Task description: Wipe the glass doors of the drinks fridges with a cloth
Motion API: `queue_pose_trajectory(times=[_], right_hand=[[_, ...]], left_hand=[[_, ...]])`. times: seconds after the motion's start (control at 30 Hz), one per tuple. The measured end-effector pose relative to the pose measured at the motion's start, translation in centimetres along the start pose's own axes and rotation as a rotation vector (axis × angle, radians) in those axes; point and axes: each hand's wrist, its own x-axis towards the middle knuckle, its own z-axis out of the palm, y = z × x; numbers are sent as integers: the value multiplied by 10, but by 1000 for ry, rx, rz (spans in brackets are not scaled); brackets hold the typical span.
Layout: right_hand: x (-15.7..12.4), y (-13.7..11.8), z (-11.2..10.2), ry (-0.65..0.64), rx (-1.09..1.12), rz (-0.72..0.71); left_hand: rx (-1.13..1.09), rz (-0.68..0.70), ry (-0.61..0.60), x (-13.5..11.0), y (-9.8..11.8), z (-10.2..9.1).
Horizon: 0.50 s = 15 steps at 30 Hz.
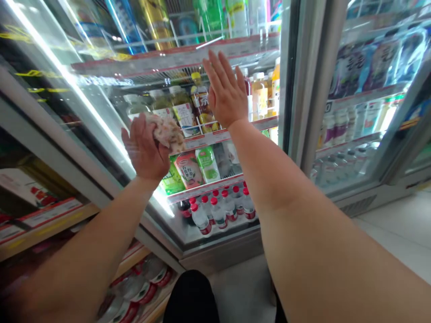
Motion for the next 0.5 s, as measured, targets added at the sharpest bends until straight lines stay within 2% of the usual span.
queue_pose_trajectory(times=[0.1,0.2,0.27,0.4,0.5], right_hand=[[0,0,1,11,-34,-18],[0,0,2,17,-61,-8],[1,0,2,22,-67,-4],[1,-1,3,42,-53,-23],[1,0,3,33,-45,-22]], left_hand=[[6,-32,16,-9,15,6],[12,-26,-38,-5,30,8],[3,57,-119,11,36,7],[-51,257,-243,64,34,0],[-74,186,-175,93,28,-1]])
